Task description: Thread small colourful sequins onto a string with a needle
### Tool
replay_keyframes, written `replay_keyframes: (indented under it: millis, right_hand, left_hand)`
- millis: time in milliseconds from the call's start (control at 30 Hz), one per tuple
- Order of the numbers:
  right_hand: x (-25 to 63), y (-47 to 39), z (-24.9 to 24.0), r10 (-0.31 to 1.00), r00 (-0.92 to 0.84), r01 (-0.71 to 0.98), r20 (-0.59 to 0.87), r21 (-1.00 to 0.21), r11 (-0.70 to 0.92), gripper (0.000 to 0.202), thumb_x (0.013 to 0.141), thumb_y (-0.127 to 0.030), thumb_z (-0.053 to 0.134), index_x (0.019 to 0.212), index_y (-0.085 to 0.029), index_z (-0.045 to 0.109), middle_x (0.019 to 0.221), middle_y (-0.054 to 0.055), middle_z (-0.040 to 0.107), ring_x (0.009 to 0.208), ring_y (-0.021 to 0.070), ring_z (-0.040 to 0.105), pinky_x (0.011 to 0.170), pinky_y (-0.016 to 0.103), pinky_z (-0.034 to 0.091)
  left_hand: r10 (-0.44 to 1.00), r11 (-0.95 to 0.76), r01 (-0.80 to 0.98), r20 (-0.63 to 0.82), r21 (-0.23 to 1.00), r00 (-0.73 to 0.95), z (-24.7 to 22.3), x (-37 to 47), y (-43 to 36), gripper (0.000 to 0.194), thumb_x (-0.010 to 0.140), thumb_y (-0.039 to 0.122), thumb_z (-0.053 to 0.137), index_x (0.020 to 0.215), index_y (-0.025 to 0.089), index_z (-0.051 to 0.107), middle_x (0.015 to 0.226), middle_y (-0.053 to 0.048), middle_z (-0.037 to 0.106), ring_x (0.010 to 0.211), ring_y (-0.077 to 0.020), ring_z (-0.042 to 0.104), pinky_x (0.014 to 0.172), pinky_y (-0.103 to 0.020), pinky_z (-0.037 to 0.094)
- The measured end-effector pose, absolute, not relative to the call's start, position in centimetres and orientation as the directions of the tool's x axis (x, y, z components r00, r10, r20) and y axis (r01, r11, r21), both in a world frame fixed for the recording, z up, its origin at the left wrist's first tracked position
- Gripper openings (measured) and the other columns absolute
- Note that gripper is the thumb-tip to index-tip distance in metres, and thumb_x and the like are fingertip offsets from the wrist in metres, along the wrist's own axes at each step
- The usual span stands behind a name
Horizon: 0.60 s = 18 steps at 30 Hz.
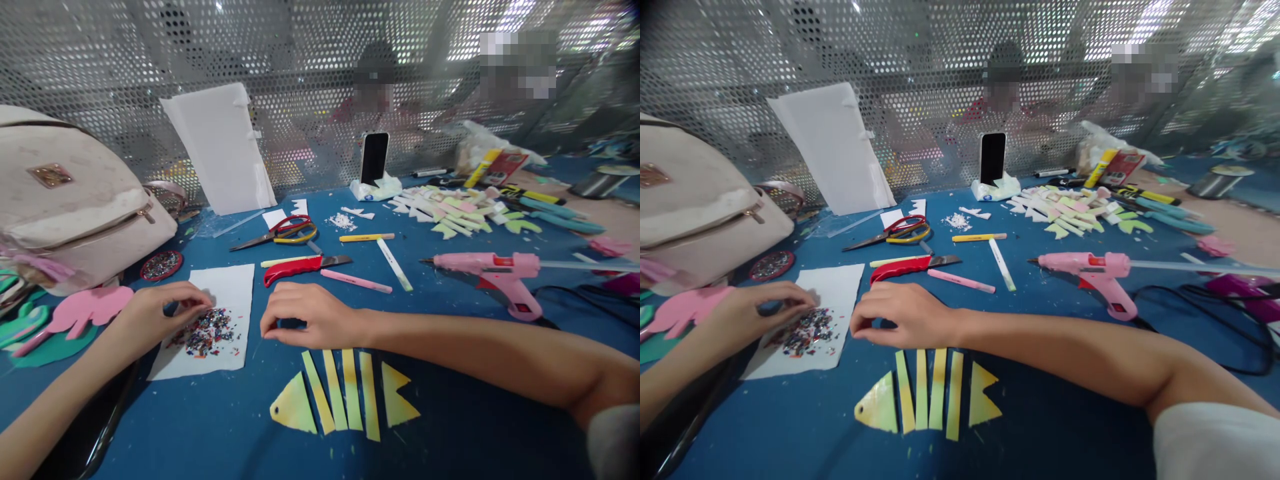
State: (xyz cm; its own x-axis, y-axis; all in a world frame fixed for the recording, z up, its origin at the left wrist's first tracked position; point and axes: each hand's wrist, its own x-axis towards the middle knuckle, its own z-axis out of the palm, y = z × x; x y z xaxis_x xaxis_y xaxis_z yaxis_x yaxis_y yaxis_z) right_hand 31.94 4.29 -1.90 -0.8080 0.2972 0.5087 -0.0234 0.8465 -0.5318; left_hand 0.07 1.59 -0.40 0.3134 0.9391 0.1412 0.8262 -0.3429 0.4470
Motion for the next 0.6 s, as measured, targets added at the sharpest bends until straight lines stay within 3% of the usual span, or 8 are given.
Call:
replay_keyframes:
  millis: [133,267,467,600]
  right_hand:
    - [31.9,4.3,-1.9,0.295,-0.799,-0.037,0.524,-0.533,0.845,0.014,0.101,-0.025,0.057,0.096,-0.018,0.067,0.091,0.003,0.070,0.089,0.0150,0.059,0.080,0.028,0.048]
    - [32.0,4.3,-1.6,0.355,-0.783,-0.030,0.511,-0.600,0.800,0.010,0.099,-0.023,0.060,0.094,-0.018,0.067,0.092,0.003,0.071,0.089,0.0148,0.061,0.080,0.028,0.049]
    - [31.8,4.5,-0.9,0.657,-0.627,0.010,0.418,-0.839,0.544,0.010,0.096,-0.023,0.060,0.091,-0.015,0.063,0.090,0.003,0.066,0.075,0.0112,0.060,0.065,0.022,0.046]
    - [31.8,4.4,-1.0,0.701,-0.569,-0.032,0.431,-0.863,0.505,0.009,0.094,-0.022,0.060,0.088,-0.015,0.060,0.084,0.001,0.061,0.069,0.0100,0.054,0.063,0.022,0.045]
  left_hand:
    - [0.962,-0.268,0.850,0.172,0.454,0.212,-0.1,0.0,1.4,0.026,0.082,0.051,0.065,0.082,0.028,0.077,0.090,-0.003,0.080,0.079,-0.0230,0.074,0.071,-0.031,0.057]
    - [0.971,-0.191,0.847,0.222,0.496,0.089,0.4,0.6,0.9,0.025,0.079,0.050,0.068,0.083,0.026,0.074,0.090,-0.002,0.080,0.083,-0.0250,0.073,0.078,-0.034,0.058]
    - [0.984,-0.147,0.658,0.180,0.739,0.018,0.4,4.9,-1.4,0.023,0.081,0.047,0.072,0.086,0.025,0.072,0.087,-0.002,0.077,0.071,-0.0187,0.070,0.062,-0.026,0.058]
    - [0.996,-0.092,0.415,0.091,0.905,0.022,-0.5,8.9,-3.7,0.015,0.082,0.036,0.074,0.080,0.021,0.071,0.087,-0.005,0.073,0.074,-0.0183,0.069,0.063,-0.026,0.058]
